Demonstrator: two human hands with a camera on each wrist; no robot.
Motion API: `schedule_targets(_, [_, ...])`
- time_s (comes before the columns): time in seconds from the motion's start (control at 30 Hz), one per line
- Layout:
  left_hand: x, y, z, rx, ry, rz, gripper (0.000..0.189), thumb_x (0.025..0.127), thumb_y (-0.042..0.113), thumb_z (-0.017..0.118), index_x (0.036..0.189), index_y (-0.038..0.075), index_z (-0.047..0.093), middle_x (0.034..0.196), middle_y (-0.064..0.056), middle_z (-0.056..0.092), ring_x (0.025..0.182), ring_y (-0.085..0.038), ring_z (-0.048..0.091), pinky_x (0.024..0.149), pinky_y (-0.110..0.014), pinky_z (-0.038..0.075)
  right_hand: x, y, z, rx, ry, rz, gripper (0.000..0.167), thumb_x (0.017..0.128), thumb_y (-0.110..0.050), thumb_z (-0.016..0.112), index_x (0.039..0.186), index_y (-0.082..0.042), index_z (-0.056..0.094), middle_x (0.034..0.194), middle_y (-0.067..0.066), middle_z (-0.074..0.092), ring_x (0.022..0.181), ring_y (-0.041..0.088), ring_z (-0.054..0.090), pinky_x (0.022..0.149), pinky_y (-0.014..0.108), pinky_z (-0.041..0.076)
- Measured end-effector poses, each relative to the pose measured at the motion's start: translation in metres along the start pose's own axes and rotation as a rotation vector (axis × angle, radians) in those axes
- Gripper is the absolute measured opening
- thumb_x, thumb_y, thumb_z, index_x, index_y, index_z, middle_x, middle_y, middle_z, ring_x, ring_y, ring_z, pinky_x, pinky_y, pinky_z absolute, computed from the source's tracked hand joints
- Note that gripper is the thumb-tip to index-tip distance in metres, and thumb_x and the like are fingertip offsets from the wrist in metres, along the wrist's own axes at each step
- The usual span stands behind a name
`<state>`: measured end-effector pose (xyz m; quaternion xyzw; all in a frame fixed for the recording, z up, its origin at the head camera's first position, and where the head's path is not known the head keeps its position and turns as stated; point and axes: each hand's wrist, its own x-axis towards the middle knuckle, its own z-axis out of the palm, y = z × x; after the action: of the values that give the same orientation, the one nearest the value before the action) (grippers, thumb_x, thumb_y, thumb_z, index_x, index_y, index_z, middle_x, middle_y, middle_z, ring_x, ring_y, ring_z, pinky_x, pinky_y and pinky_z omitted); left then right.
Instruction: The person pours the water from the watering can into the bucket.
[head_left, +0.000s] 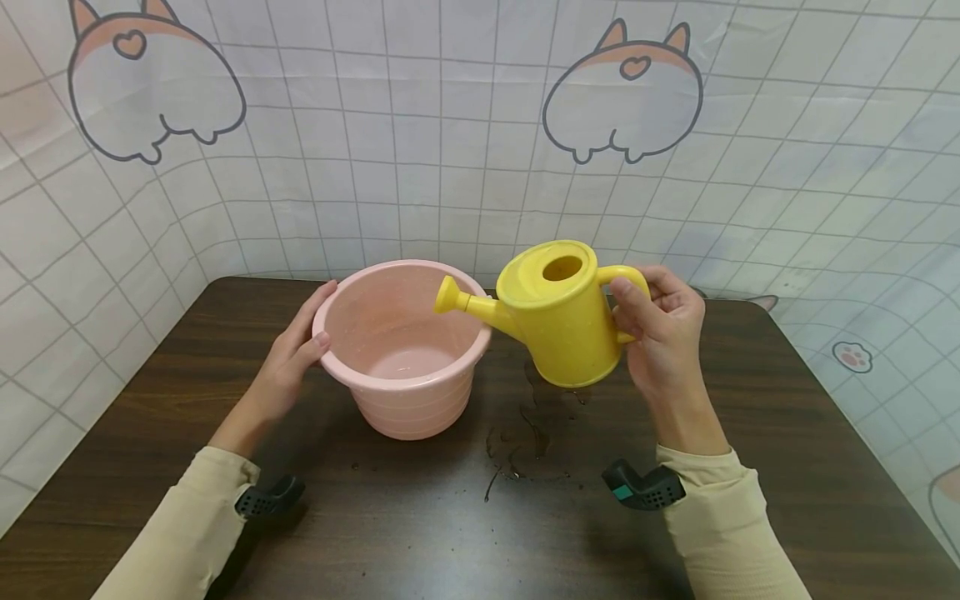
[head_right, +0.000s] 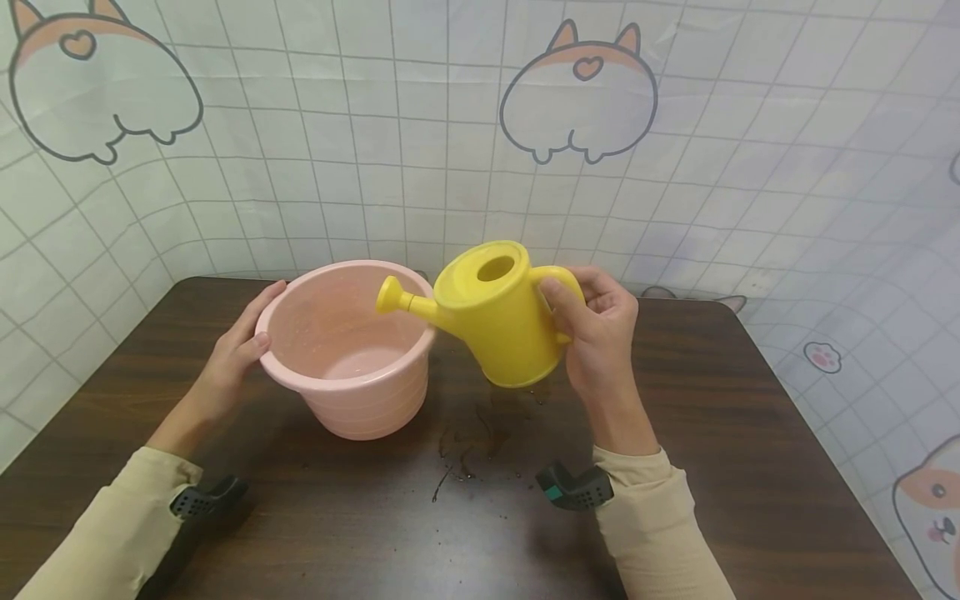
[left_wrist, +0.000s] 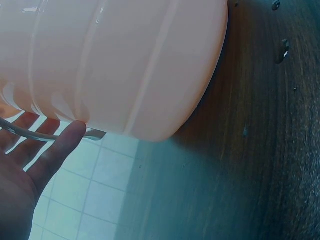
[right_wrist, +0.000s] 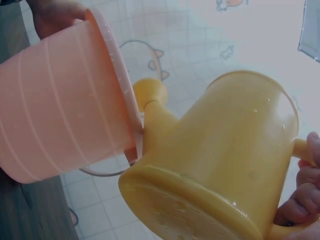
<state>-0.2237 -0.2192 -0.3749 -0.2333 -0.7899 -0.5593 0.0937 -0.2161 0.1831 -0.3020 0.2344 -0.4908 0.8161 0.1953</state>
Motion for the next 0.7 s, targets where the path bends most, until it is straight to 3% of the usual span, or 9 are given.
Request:
schedule_targets(0.37, [0.0005,-0.0007,-0.0002,-0.009,0.001,0.005,0.058,0.099,0.020,0.036,0.155,0.020,0.022,0.158,-0.002,0.028,0.130,-0.010,0.041,0.094,-0.013,0.042,0.0005,-0.0001,0.0006,0.001,0.007,-0.004,0.013,0.088,0.007,0.061,0.087,-0.003,0.070,0.063,0.000,0.058,0.047,0.014,0.027,0.050,0.026,0.018])
schedule_targets(0.7, [0.0003,-0.0008,0.0007,-0.010,0.003,0.006,0.058,0.099,0.020,0.036,0.155,0.021,0.023,0.158,-0.004,0.028,0.128,-0.010,0.043,0.090,-0.014,0.044,0.0009,-0.0006,0.0003,0.011,-0.009,0.007,0.014,0.089,0.007,0.060,0.088,-0.003,0.070,0.065,0.000,0.060,0.047,0.013,0.028,0.050,0.025,0.018])
